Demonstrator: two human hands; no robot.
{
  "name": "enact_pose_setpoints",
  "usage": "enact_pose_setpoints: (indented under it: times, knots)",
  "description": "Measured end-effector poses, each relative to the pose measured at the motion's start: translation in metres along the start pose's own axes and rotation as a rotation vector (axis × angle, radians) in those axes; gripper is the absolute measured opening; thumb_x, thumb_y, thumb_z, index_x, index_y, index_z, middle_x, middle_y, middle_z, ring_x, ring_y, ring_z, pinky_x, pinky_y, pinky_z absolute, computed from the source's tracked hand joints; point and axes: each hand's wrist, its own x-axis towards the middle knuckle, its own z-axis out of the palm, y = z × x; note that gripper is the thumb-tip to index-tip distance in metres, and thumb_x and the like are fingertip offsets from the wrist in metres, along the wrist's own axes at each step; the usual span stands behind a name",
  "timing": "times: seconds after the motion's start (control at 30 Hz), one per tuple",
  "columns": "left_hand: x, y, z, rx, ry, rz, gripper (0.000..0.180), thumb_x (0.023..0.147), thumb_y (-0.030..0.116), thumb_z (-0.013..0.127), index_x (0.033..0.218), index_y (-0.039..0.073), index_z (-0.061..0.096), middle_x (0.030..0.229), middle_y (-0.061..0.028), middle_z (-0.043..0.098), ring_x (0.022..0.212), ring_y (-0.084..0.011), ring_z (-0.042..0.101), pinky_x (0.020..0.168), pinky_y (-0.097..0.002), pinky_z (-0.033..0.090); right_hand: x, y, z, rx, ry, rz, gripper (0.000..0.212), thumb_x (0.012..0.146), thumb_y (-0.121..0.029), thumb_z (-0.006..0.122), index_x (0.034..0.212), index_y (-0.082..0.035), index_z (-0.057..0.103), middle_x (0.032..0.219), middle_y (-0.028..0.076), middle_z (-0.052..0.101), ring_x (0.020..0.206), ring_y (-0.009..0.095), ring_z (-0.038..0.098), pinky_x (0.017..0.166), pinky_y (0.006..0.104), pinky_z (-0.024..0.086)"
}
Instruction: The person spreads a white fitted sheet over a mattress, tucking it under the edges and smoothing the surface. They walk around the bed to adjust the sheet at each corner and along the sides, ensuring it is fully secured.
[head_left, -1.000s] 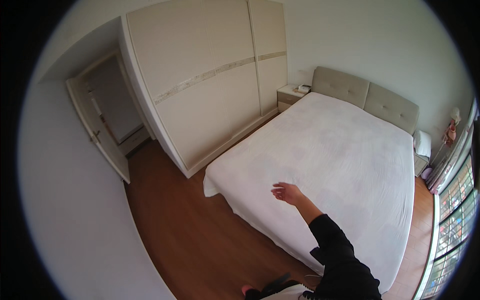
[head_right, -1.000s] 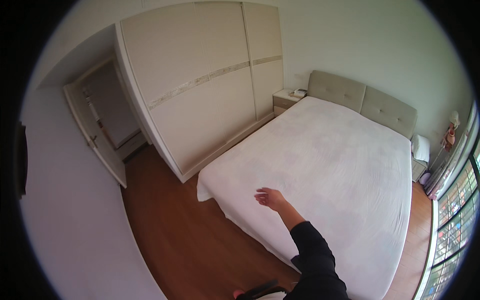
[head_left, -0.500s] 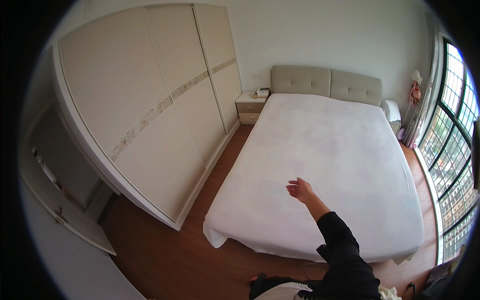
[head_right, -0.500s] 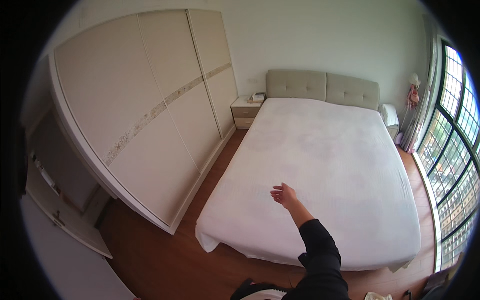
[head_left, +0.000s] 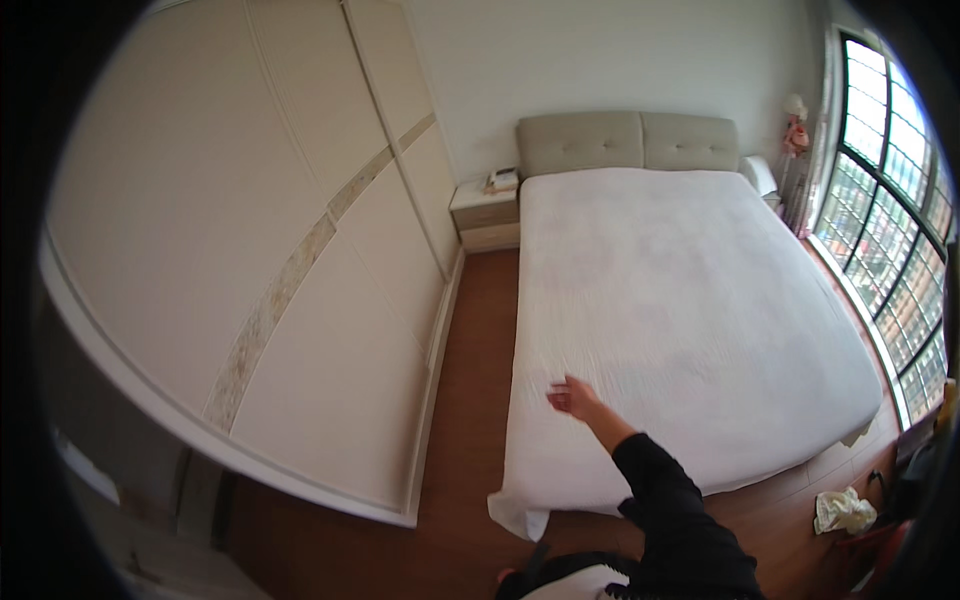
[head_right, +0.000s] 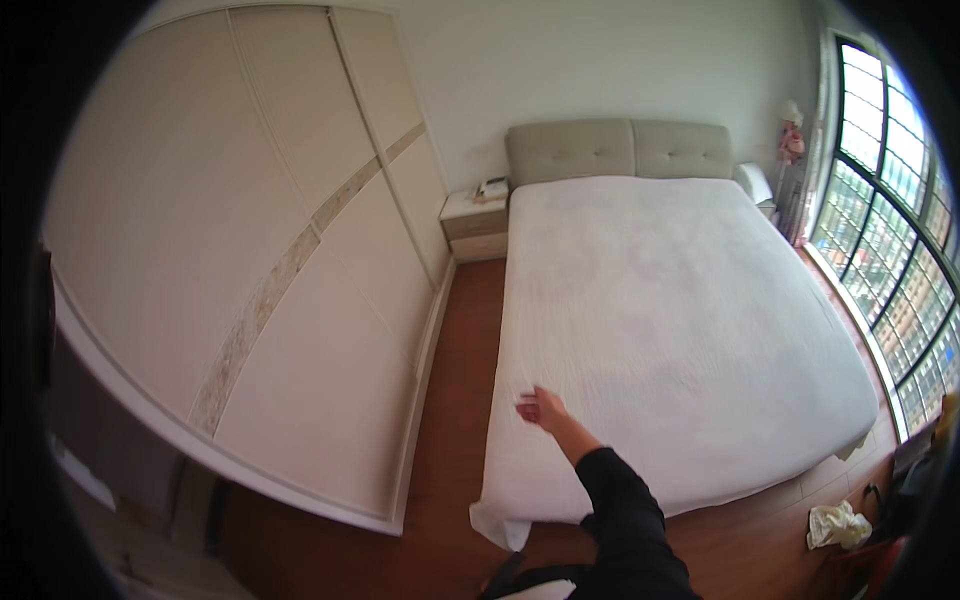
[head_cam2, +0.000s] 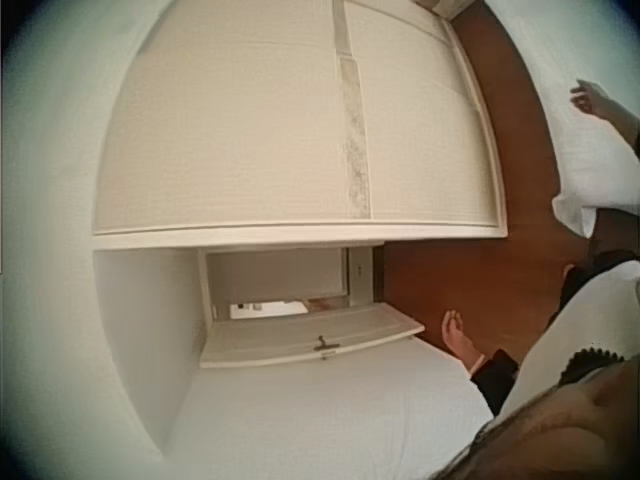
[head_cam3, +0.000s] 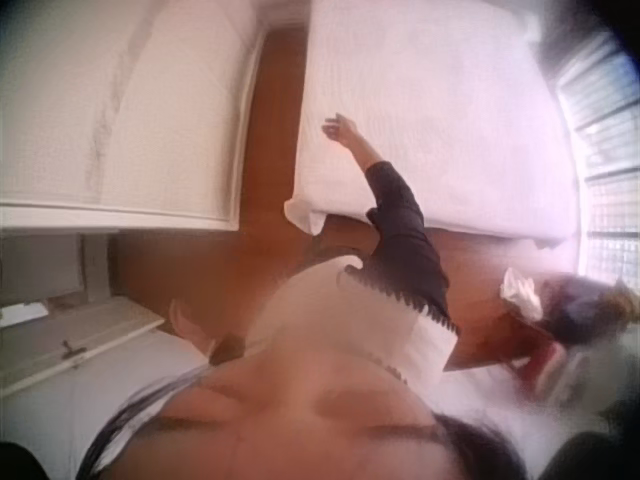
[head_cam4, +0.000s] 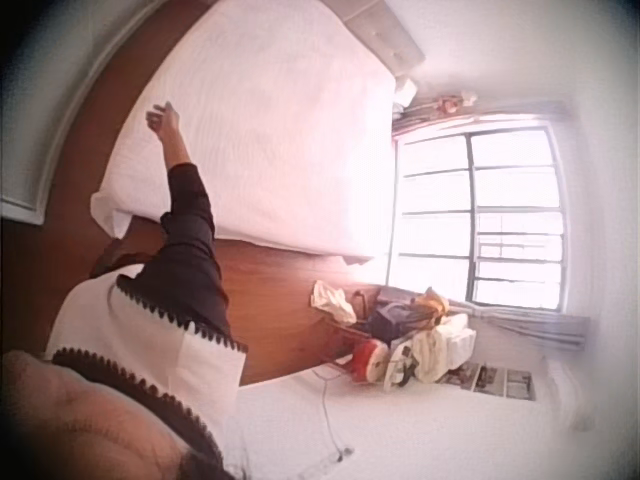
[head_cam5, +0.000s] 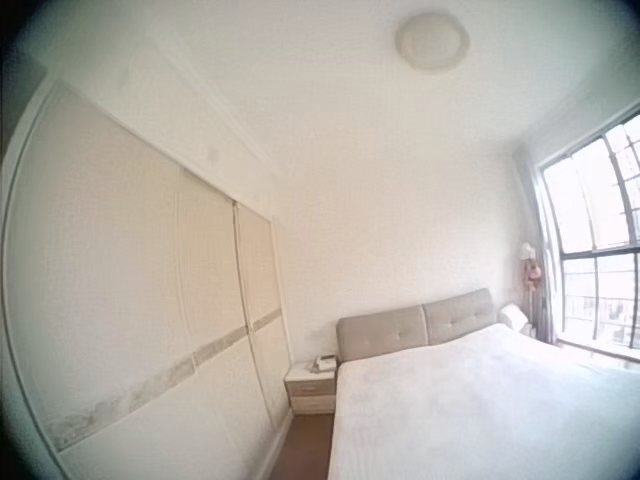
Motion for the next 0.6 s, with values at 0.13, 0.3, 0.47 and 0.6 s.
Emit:
enact_pose_setpoints:
  times: [0.13, 0.3, 0.47, 0.6]
  knots:
    - [0.133, 0.019, 0.123, 0.1, -0.322, 0.114, 0.026, 0.086, 0.01, 0.051, 0.107, -0.005, 0.054, 0.104, -0.0131, 0.057, 0.094, -0.021, 0.056, 0.084, -0.0283, 0.046, 0.011, 0.012, -0.008, 0.033, 0.262, 0.056, 0.045, 0.093, -0.039, 0.03, 0.105, -0.001, 0.052, 0.092, 0.016, 0.061, 0.079, 0.025, 0.059, 0.069, 0.0369, 0.048]
    - [0.254, 0.004, 0.29, 0.176, -0.776, 0.294, 0.028, 0.087, 0.012, 0.051, 0.11, -0.004, 0.053, 0.106, -0.0122, 0.057, 0.095, -0.0204, 0.056, 0.086, -0.029, 0.045, 0.037, -0.031, -0.028, 0.143, 0.468, -0.142, 0.045, 0.093, -0.04, 0.03, 0.104, -0.002, 0.052, 0.093, 0.016, 0.061, 0.08, 0.025, 0.059, 0.069, 0.0363, 0.048]
    - [0.335, -0.024, 0.46, 0.317, -1.152, 0.851, 0.029, 0.088, 0.014, 0.051, 0.112, -0.003, 0.053, 0.107, -0.0111, 0.057, 0.096, -0.0196, 0.056, 0.087, -0.0293, 0.044, 0.116, -0.063, -0.029, 0.253, 0.62, -0.25, 0.045, 0.092, -0.041, 0.03, 0.104, -0.003, 0.052, 0.093, 0.015, 0.061, 0.08, 0.025, 0.059, 0.069, 0.0361, 0.048]
    - [0.366, -0.025, 0.555, 0.197, -1.014, -0.074, 0.029, 0.088, 0.014, 0.05, 0.112, -0.001, 0.053, 0.106, -0.01, 0.058, 0.097, -0.0186, 0.055, 0.086, -0.0288, 0.044, 0.194, -0.08, -0.007, 0.215, 0.717, -0.203, 0.045, 0.091, -0.041, 0.031, 0.103, -0.004, 0.053, 0.09, 0.013, 0.061, 0.079, 0.023, 0.059, 0.068, 0.0361, 0.048]
